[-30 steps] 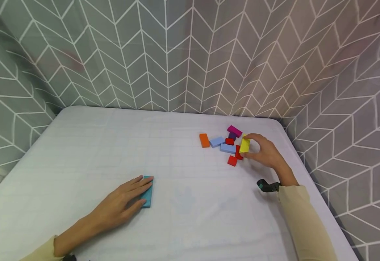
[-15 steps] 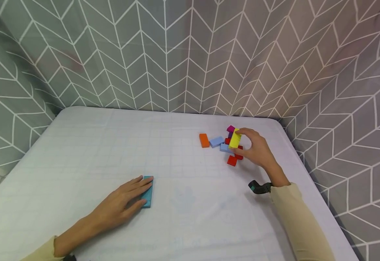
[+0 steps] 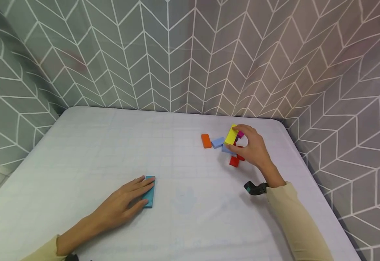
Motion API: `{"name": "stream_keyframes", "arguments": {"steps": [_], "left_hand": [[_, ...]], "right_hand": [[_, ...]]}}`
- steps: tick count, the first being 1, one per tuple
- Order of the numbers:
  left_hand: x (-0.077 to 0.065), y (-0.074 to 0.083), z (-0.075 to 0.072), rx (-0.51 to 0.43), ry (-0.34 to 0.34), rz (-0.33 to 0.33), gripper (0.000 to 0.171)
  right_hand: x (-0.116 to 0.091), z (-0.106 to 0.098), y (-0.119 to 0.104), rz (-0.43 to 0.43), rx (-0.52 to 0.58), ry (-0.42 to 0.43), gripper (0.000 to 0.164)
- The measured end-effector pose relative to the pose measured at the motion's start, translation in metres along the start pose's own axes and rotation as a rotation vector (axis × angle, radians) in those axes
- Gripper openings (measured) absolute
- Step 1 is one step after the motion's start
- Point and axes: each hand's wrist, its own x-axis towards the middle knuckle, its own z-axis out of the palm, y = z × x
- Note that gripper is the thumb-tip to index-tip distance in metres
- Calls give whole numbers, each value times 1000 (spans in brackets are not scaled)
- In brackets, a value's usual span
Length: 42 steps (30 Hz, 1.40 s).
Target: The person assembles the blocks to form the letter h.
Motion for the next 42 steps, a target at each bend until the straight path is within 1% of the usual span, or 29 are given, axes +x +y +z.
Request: {"name": "stream_keyframes", "arguments": {"steps": [7, 13, 21, 27, 34, 39, 42], "left_hand": [[2, 0, 3, 17, 21, 27, 52], [1, 0, 2, 21, 6, 10, 53], [1, 0, 0, 5, 5, 22, 54], [2, 0, -1, 6, 12, 20, 54], [3, -1, -2, 15, 9, 32, 54], [1, 0, -2, 16, 10, 45, 54], [0, 0, -2, 21, 4, 40, 55]], "right_hand": [[0, 6, -8, -69, 19, 16, 66], [-2, 18, -15, -120, 70, 7, 63], [-4, 33, -33, -153, 101, -21, 63], [3, 43, -50, -171, 112, -48, 65], [8, 55, -65, -230, 132, -66, 64], [7, 65, -75, -226, 143, -104, 64], [6, 72, -82, -229, 160, -117, 64]]}}
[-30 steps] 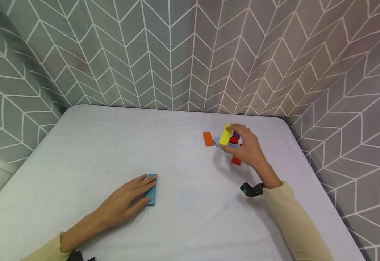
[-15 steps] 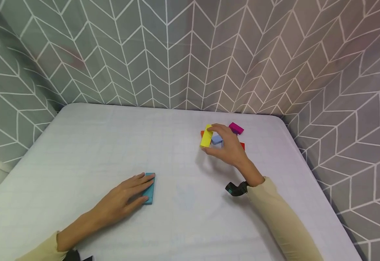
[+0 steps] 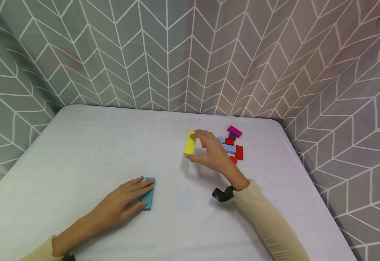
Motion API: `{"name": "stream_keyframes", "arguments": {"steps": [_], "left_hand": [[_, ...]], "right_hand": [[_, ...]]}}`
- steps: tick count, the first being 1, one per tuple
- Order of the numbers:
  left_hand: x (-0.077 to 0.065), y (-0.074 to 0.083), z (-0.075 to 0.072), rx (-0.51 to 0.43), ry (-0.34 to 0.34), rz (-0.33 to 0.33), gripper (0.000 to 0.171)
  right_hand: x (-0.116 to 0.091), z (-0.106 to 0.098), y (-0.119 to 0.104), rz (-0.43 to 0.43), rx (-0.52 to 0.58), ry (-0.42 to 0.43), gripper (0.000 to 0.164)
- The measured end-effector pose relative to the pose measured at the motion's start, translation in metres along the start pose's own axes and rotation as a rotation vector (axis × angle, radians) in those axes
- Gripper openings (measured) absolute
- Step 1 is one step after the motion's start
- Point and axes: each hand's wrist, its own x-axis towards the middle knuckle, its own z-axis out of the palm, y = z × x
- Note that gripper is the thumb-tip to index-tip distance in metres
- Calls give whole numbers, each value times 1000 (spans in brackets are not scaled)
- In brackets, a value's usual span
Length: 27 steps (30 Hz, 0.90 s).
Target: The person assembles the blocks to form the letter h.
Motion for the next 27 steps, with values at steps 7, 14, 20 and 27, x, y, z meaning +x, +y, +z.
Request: {"name": "stream_keyframes", "arguments": {"steps": [7, 14, 20, 27], "left_hand": [[-1, 2, -1, 2, -15, -8, 55], [1, 3, 0, 20, -16, -11, 54], [-2, 5, 2, 21, 12, 10, 54], [-1, 5, 4, 70, 7, 9, 55]], "right_hand": [[4, 18, -13, -63, 47, -20, 63], [5, 30, -22, -103, 34, -47, 60], [6, 42, -28, -134, 49, -68, 60], [10, 55, -35, -161, 59, -122, 61]]}}
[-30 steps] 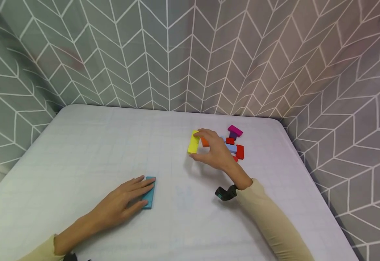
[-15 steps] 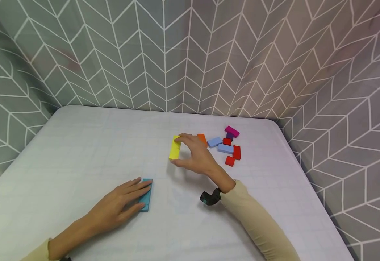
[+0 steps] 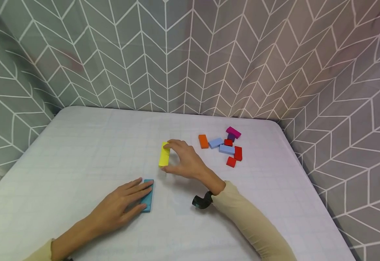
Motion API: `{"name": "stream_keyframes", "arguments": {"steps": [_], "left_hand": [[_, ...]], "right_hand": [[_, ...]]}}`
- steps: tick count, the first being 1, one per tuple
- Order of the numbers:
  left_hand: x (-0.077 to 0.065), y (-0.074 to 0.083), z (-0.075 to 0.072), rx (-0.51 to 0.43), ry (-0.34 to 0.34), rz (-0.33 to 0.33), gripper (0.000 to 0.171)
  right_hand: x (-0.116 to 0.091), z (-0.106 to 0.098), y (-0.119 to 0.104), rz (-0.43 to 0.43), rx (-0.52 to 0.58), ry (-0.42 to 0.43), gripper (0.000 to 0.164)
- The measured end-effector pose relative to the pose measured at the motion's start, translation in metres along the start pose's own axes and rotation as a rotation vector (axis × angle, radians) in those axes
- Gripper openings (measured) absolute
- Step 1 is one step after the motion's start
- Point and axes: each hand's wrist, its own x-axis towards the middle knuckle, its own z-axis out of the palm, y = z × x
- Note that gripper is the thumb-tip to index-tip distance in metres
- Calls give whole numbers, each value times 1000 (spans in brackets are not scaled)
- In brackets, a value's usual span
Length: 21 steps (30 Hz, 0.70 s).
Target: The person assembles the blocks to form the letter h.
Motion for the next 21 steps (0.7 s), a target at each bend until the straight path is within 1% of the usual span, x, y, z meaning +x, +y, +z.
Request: {"name": "stream_keyframes", "arguments": {"steps": [4, 9, 17, 21], "left_hand": [[0, 0, 0, 21, -19, -6, 55], [1, 1, -1, 20, -35, -5, 54], [1, -1, -3, 25, 9, 33, 53], [1, -1, -3, 20, 1, 39, 53]], "right_hand": [[5, 6, -2, -12, -7, -33, 62], [11, 14, -6, -3, -36, -86, 64], [19, 28, -10, 12, -63, -145, 64], [20, 34, -11, 33, -70, -172, 65]]}}
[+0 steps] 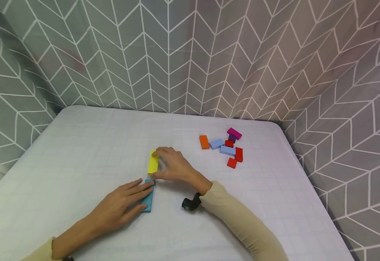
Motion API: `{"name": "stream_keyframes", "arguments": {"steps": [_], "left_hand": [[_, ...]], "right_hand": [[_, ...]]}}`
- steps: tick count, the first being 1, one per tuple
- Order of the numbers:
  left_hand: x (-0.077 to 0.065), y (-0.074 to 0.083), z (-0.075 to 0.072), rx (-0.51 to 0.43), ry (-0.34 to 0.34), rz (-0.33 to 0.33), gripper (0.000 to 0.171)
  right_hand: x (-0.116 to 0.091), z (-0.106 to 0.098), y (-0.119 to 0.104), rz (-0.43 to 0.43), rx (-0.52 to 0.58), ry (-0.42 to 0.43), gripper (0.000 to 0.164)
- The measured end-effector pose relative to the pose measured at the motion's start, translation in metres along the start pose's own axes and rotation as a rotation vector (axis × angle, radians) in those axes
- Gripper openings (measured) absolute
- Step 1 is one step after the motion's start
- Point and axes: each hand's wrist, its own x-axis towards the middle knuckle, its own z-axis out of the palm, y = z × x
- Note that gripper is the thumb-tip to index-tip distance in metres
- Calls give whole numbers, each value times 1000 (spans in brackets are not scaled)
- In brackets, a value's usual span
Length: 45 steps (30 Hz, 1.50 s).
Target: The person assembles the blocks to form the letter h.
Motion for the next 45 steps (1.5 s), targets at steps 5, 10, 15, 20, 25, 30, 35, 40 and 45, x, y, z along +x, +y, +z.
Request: {"name": "stream_keyframes", "arguments": {"steps": [5, 10, 15, 20, 25, 30, 35, 40, 45], "left_hand": [[1, 1, 1, 13, -22, -10, 53], [3, 2, 1, 12, -19, -15, 54], [3, 3, 1, 31, -22, -27, 54], [2, 2, 0, 34, -23, -31, 54], [1, 2, 1, 30, -20, -36, 54], [-1, 3, 2, 11, -27, -51, 53], [-2, 4, 0, 8, -33, -55, 52], [-2, 3, -2, 14, -27, -49, 52], [-1, 2, -2, 5, -28, -63, 53]], "right_hand": [[0, 4, 0, 12, -8, -24, 64], [0, 5, 3, 21, -10, -32, 63], [0, 6, 4, 3, 9, -33, 62], [0, 9, 3, 9, 10, -37, 61], [-1, 9, 3, 4, 14, -42, 62], [-3, 10, 3, -9, 6, -66, 62], [-4, 9, 3, -41, 0, -88, 59], [-4, 8, 2, -46, 5, -85, 58], [-4, 7, 0, -39, 9, -83, 56]]}}
